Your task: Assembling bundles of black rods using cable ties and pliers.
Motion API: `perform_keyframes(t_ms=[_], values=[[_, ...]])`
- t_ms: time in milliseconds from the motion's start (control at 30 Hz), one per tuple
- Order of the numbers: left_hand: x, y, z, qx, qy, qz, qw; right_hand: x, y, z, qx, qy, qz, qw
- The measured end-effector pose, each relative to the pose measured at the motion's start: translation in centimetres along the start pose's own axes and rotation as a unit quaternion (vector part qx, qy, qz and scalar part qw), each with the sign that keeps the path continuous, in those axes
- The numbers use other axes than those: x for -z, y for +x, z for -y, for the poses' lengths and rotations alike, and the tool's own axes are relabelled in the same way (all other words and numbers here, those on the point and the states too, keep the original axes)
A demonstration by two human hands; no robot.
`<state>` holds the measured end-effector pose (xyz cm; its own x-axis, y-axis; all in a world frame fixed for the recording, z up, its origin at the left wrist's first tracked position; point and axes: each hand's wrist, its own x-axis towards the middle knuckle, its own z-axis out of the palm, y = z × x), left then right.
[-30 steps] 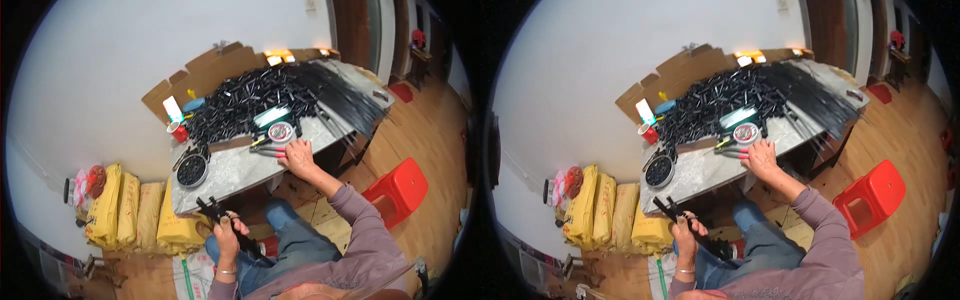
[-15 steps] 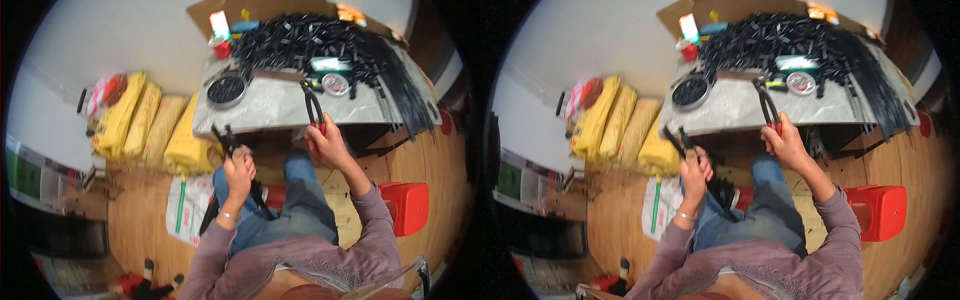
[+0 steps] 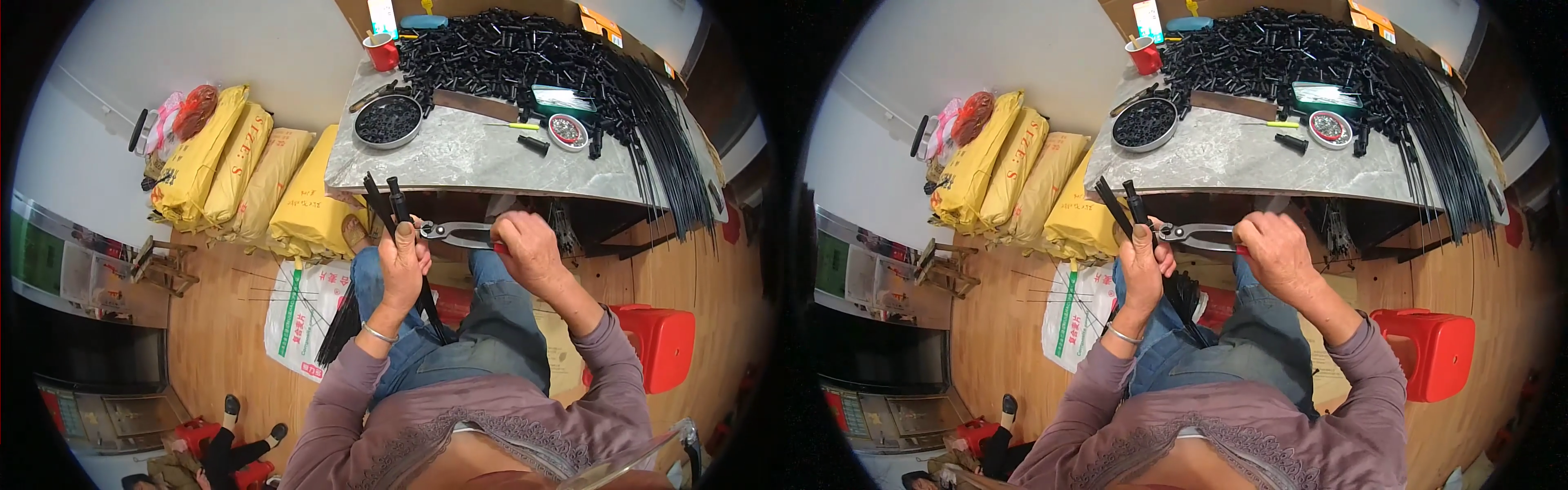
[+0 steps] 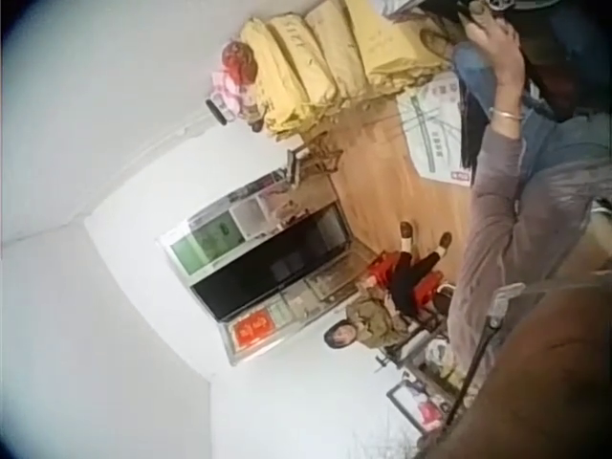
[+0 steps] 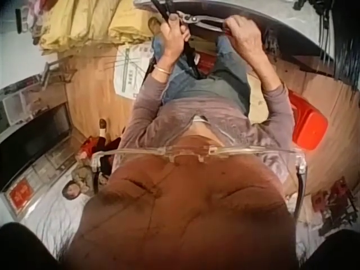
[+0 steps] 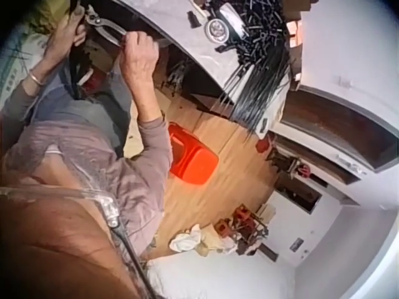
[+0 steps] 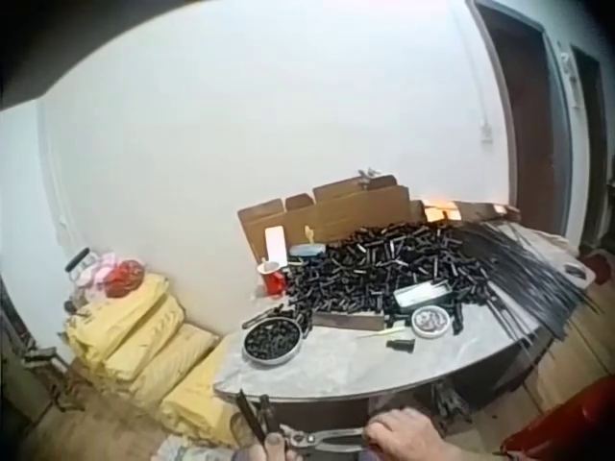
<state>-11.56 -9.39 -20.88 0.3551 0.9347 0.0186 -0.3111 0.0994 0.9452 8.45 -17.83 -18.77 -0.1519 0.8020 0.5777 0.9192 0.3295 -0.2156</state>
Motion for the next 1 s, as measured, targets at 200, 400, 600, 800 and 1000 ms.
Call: perform_keyframes(t_ms=[200, 400, 600, 800, 1000], values=[[-0.7, 0.3, 0.0, -0.020, 0.049, 0.039, 0.998, -0.1, -3.1, 0.9, -0.323, 0.797, 0.353, 0.369], [-0.4, 0.5, 0.3, -0.018, 0.031, 0.045, 0.998, 1.8, -0.7, 0.1, -0.228, 0.490, 0.329, 0.774], [-0.2, -0.2, -0.1, -0.018, 0.057, 0.056, 0.997, 0.3, -4.7, 1.7, -0.361, 0.789, 0.329, 0.373], [-0.5, -0.6, -0.6, 0.012, 0.034, 0.033, 0.999, 2.3, -1.6, 0.5, -0.171, 0.441, 0.323, 0.820], [-0.3, -0.3, -0.7, -0.007, 0.040, 0.052, 0.998, -0.1, -5.1, 1.7, -0.384, 0.815, 0.306, 0.308]])
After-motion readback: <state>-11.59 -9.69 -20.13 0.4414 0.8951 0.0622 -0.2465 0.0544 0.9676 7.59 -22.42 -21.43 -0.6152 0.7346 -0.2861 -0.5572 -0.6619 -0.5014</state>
